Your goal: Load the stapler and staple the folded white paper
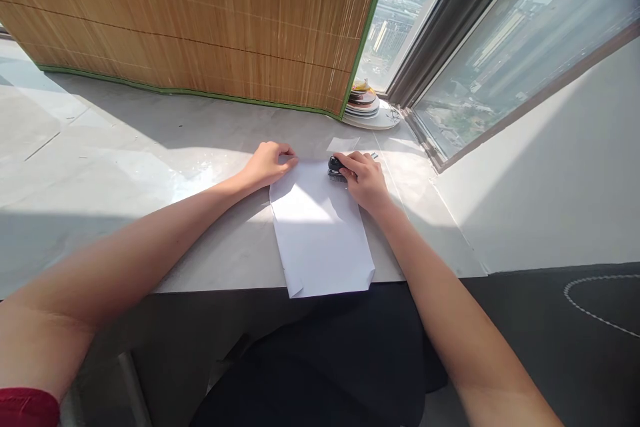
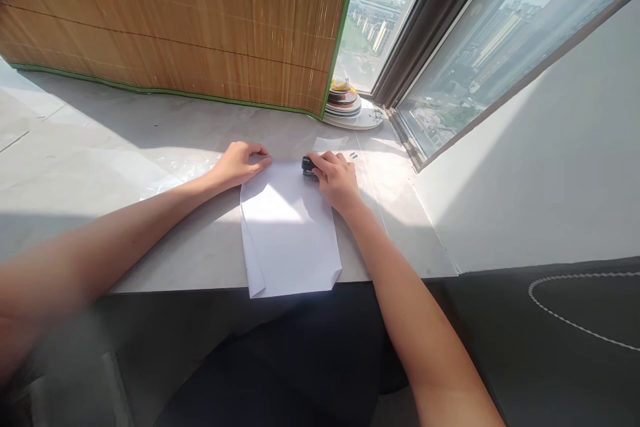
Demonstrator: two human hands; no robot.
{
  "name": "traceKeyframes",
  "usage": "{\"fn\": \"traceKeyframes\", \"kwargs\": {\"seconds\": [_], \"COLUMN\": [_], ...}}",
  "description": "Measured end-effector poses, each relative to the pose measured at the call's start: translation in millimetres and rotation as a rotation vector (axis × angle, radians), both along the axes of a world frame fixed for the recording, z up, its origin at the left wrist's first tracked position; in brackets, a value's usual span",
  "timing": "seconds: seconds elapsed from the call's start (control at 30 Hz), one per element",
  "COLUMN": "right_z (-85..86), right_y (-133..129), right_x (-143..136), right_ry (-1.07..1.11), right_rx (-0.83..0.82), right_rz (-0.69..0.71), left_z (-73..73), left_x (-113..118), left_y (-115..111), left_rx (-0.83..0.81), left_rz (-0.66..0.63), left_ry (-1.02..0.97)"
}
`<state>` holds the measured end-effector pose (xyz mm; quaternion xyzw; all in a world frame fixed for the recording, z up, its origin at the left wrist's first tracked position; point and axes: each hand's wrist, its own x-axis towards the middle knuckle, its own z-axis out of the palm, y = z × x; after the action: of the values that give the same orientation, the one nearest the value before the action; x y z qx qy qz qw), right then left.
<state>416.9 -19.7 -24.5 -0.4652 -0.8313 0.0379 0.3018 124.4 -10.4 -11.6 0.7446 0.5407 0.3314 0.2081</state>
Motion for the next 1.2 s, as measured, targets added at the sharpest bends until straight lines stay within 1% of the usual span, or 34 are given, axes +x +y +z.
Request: {"fn": "traceKeyframes", "kwargs": {"seconds": [0.2, 0.4, 0.47, 0.6, 0.73, 0.87, 1.0, 1.13, 1.2], "right_z": [1.3, -0.2, -2.3, -9.2, -14.1, -13.8, -12.5, -11.8, -8.8], "right_y": [1, -2, -4, -2, 6, 13, 13, 12, 10], "right_x": [-3, -9, -8, -3, 7, 24, 37, 41, 38], "right_ry": [-0.108, -0.191, -0.138, 0.053, 0.117, 0.182, 0.233, 0.276, 0.294], "right_rx": [-0.025, 0.012, 0.030, 0.074, 0.063, 0.054, 0.048, -0.034, -0.060], "right_rz": [-0.009, -0.015, -0.043, -0.102, -0.161, -0.242, -0.308, -0.304, -0.338], "left_z": [3.0, 0.1, -0.9, -1.7, -1.3, -1.2, -2.9, -5.8, -7.1], "left_x": [1, 0, 0, -1, -1, -1, -1, 0, 1], "left_y": [-2, 0, 0, 0, -1, -2, -1, 2, 3], "left_rx": [-0.007, -0.010, -0.002, 0.005, 0.009, 0.029, 0.059, 0.077, 0.079], "left_rz": [0.002, 0.006, 0.007, -0.005, 0.001, 0.001, -0.027, -0.015, 0.008], "left_ry": [0.017, 0.005, 0.004, 0.004, 0.008, 0.032, 0.072, 0.159, 0.202]}}
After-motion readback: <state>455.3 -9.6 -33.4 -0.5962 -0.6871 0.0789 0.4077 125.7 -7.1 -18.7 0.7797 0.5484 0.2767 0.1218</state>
